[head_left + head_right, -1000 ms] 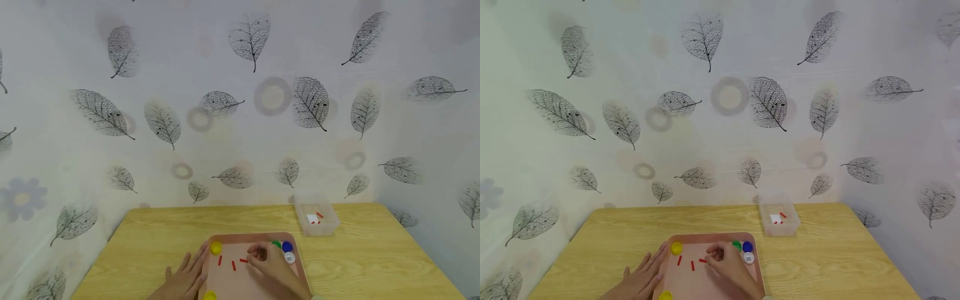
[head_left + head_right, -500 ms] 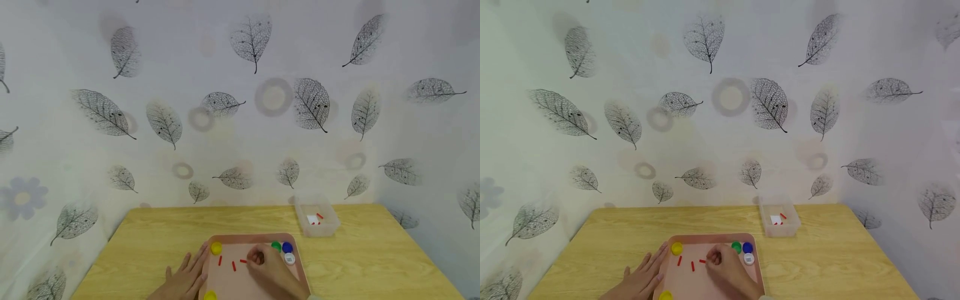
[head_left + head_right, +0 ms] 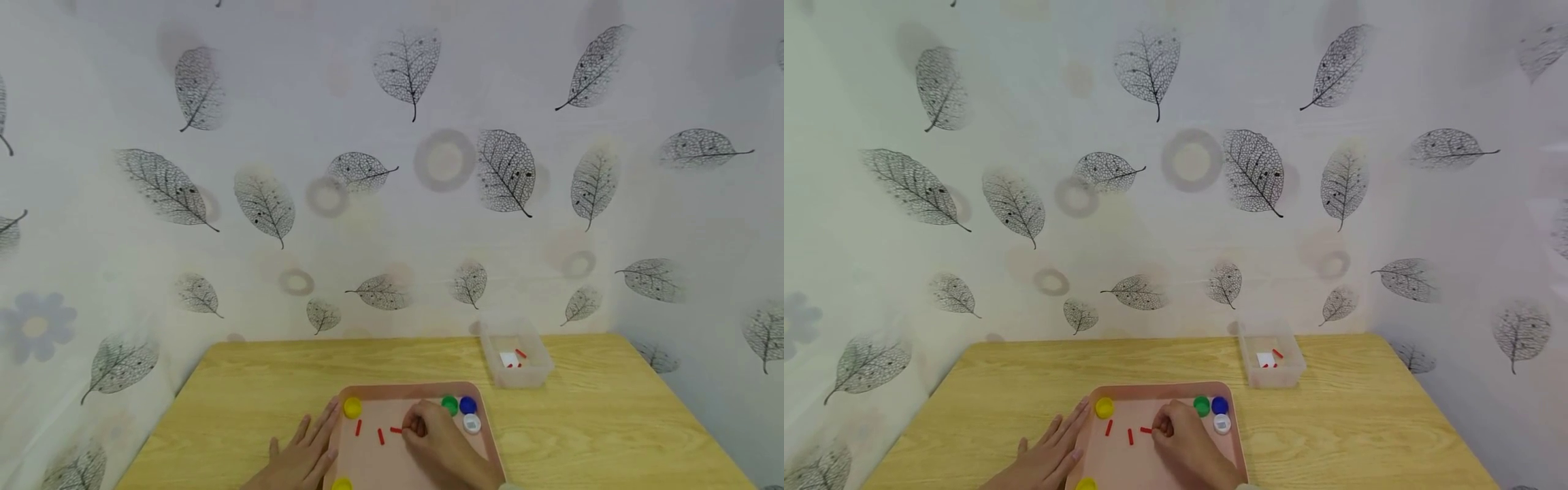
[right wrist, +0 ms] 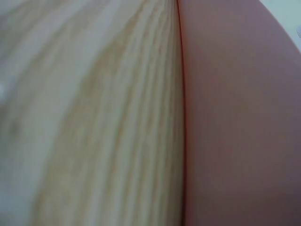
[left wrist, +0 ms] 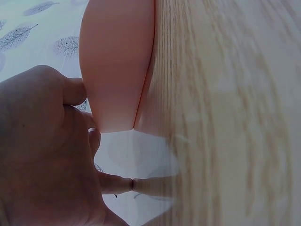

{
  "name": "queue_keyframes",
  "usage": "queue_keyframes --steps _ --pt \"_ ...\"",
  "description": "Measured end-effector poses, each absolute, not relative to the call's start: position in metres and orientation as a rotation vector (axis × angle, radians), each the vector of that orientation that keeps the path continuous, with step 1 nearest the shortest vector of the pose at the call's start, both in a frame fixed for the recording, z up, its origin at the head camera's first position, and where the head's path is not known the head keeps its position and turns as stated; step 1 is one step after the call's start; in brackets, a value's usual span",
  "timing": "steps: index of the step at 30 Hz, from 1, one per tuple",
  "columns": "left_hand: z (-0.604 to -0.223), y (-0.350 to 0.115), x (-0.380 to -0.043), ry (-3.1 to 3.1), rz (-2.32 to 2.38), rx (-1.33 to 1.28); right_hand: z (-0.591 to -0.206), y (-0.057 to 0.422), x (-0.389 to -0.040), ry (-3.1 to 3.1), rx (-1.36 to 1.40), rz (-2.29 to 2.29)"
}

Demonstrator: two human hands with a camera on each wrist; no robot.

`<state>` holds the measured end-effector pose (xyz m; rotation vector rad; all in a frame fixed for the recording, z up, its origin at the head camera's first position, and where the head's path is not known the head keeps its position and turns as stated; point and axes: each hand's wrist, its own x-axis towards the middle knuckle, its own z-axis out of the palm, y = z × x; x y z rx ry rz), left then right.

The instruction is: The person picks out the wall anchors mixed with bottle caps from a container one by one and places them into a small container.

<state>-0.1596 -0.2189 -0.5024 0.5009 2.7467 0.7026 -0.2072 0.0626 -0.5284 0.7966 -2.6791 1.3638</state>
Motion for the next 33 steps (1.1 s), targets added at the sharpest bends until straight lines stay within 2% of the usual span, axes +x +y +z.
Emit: queue_keyframes --steps 10,33 --pt "-0.500 -0.214 -0.158 2.767 0.675 0.486 -0.523 0.066 -0.202 -2.797 0.688 1.430" --pt "-0.506 -0.218 -0.159 2.734 0.680 0.413 -0.517 0.069 -0.198 -2.658 0.708 1.441"
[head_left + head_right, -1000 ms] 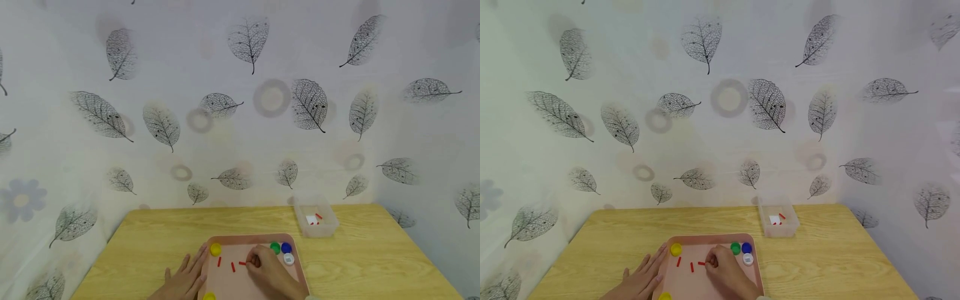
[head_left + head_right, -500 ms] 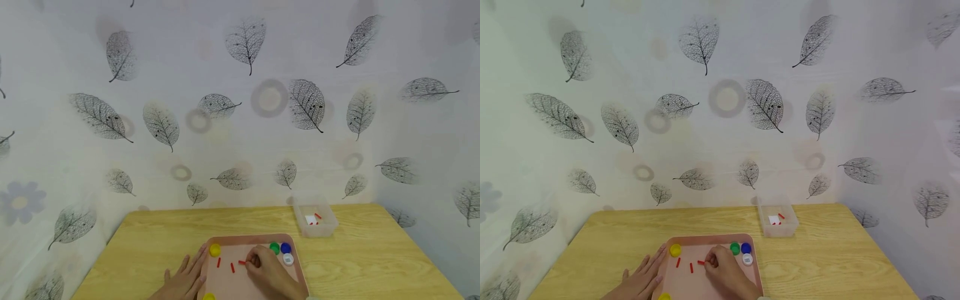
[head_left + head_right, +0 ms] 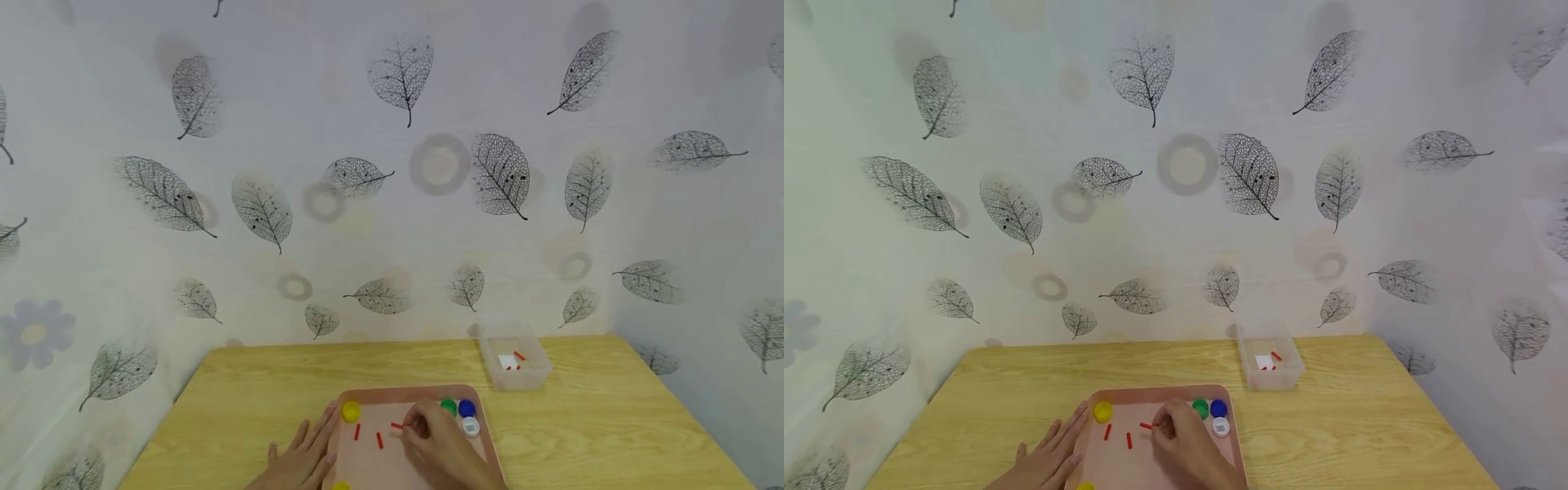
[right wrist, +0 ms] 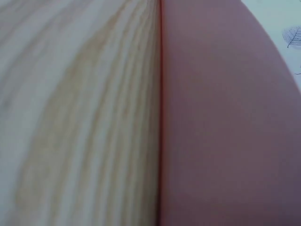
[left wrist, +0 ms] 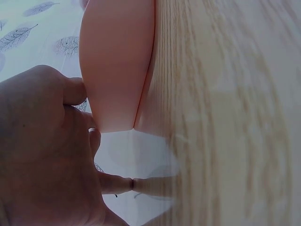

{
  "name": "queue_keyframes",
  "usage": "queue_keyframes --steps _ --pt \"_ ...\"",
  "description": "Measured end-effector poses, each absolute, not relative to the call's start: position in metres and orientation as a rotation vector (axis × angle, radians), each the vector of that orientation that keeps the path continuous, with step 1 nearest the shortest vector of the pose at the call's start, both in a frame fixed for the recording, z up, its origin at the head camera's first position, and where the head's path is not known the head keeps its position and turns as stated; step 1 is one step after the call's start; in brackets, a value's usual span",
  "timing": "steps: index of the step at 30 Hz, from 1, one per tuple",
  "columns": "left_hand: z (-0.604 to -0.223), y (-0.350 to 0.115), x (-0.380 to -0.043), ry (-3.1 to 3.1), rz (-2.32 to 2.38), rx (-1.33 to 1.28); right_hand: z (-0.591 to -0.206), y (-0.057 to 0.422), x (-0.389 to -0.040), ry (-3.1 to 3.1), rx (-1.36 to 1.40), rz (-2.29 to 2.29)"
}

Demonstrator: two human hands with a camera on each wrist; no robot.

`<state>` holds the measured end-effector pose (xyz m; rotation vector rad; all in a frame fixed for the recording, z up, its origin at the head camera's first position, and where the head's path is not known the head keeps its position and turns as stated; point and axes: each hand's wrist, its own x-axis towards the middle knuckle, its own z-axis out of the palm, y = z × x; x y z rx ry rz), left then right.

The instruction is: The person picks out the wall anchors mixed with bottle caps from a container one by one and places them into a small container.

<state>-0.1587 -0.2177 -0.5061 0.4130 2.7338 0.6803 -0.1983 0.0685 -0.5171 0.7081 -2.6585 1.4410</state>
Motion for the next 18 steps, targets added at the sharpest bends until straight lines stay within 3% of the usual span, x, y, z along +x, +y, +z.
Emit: queue_keyframes --steps 18 --pt "-0.508 -0.218 -0.159 2.749 0.653 0.424 -0.497 0.080 -0.198 -2.442 0.811 1.313"
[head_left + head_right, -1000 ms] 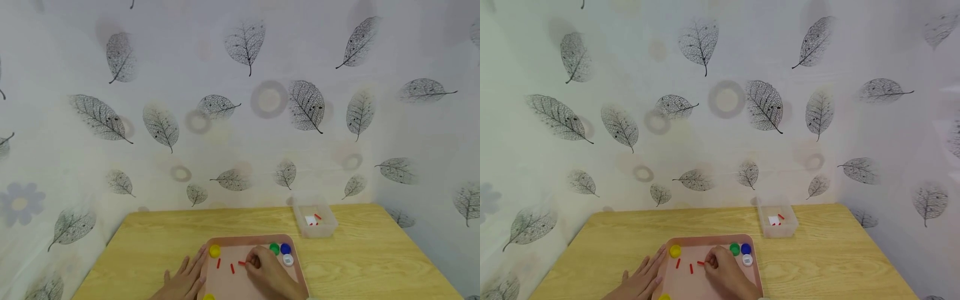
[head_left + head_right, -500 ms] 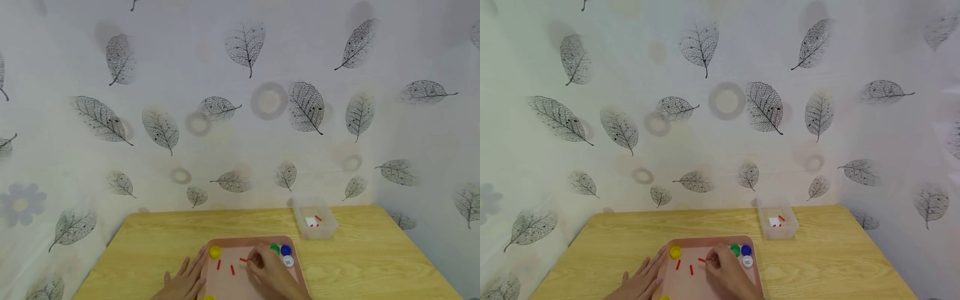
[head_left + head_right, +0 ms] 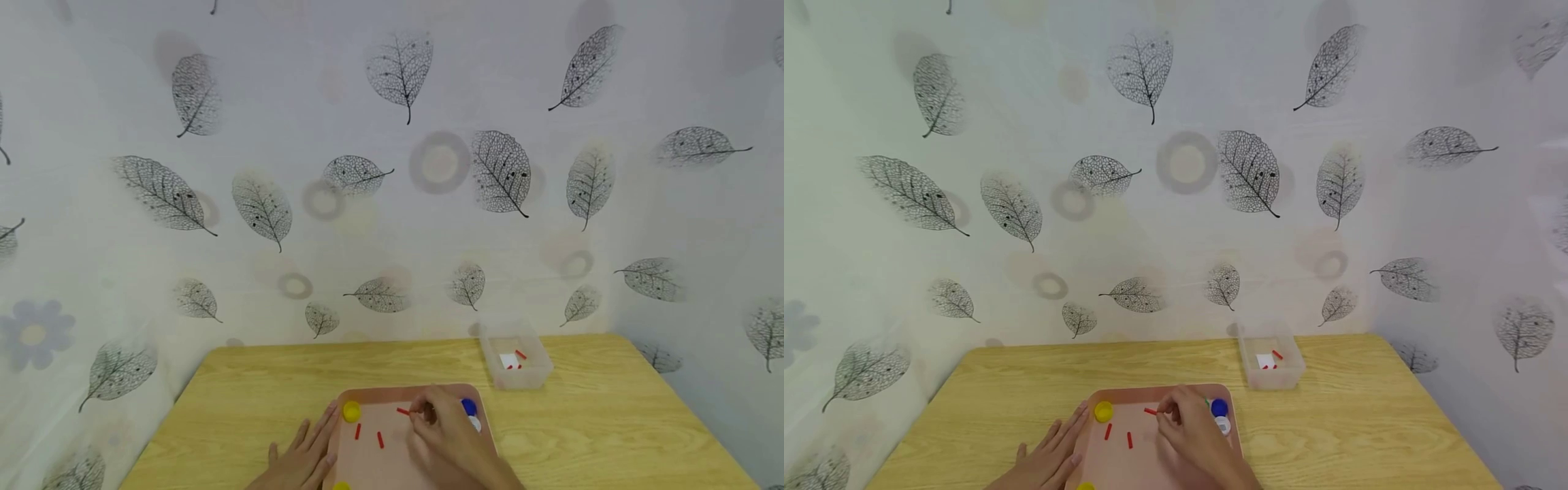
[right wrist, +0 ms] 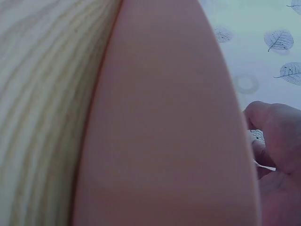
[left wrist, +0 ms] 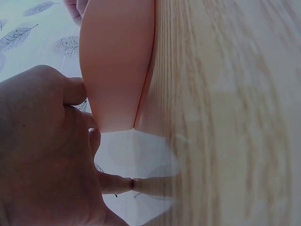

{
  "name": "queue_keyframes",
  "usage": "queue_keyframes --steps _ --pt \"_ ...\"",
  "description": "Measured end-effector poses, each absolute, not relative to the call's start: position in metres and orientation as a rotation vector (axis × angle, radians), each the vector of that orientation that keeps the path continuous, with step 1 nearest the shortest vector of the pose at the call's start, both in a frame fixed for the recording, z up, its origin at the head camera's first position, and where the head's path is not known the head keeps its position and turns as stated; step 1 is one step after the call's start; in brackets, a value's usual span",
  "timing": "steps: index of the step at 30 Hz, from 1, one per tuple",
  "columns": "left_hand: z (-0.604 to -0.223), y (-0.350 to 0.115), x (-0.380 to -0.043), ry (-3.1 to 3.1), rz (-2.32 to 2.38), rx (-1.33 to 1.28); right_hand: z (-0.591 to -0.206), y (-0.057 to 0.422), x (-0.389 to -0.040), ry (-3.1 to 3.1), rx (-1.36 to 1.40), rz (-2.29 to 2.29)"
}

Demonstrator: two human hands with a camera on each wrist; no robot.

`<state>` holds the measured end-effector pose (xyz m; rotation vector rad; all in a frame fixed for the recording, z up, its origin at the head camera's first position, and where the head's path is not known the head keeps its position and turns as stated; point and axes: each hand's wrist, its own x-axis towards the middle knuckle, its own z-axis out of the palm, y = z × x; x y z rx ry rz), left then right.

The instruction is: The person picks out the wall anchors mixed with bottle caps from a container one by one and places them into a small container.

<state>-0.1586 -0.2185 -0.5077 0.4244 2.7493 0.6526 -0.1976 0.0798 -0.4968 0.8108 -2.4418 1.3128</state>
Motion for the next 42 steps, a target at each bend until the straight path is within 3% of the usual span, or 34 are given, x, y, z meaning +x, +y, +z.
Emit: queue_keyframes --steps 42 --pt "-0.504 -0.216 -0.158 2.729 0.668 0.433 -0.437 0.128 -0.215 -2.295 0.749 1.266"
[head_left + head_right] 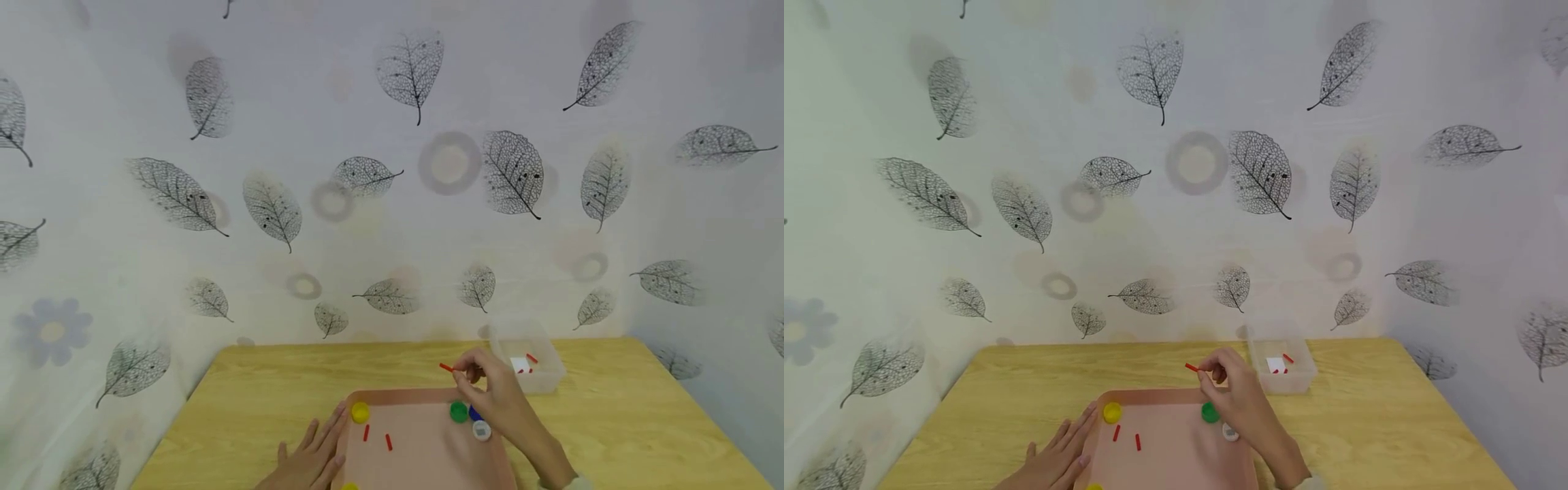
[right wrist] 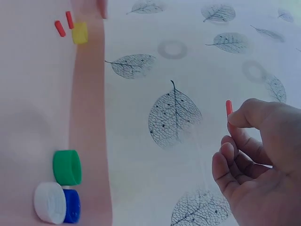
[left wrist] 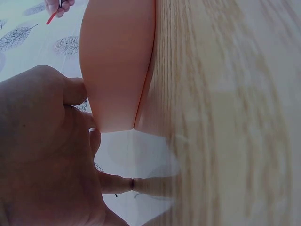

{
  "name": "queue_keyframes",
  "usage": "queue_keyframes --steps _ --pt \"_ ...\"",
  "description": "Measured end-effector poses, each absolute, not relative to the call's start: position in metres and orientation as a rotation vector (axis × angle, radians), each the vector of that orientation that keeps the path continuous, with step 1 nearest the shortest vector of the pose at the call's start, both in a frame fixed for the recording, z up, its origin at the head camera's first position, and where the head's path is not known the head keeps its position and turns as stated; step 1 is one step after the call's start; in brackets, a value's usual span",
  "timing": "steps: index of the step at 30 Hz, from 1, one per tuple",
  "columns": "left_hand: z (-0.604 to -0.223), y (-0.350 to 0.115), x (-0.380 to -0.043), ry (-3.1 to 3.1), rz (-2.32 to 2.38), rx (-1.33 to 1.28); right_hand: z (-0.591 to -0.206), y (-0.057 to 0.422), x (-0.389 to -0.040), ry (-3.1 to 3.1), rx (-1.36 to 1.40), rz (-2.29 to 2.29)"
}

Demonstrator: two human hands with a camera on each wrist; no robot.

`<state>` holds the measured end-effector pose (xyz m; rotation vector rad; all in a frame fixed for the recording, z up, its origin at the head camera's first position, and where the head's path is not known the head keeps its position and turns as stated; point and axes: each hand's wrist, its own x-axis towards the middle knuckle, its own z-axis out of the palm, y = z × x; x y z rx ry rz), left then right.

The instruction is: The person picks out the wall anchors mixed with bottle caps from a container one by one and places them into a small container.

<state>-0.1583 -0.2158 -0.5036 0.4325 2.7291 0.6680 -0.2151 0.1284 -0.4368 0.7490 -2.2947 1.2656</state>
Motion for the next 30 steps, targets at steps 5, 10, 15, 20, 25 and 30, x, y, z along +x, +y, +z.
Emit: queue_keyframes --steps 5,10,15,20,25,30 --pt "-0.506 -0.216 -0.160 2.732 0.706 0.461 -0.432 0.140 -0.217 -2.286 0.692 1.205" --pt "-0.509 -0.216 -0.161 2.761 0.650 0.439 -0.428 0.147 -0.222 -2.251 0.643 1.204" --pt "-0.514 -0.216 -0.160 2.793 0.591 0.396 -0.429 0.155 -0.223 -2.208 0.612 1.203" --pt "-0.515 -0.213 -0.157 2.808 0.538 0.345 -0.432 0.168 -0.222 -2.223 0.575 1.187" --pt "-0.514 -0.211 -0.156 2.820 0.505 0.319 -0.425 0.169 -0.218 -2.218 0.498 1.211" --pt "-0.512 -0.214 -0.150 2.812 0.552 0.360 -0.437 0.177 -0.228 -2.213 0.437 1.216"
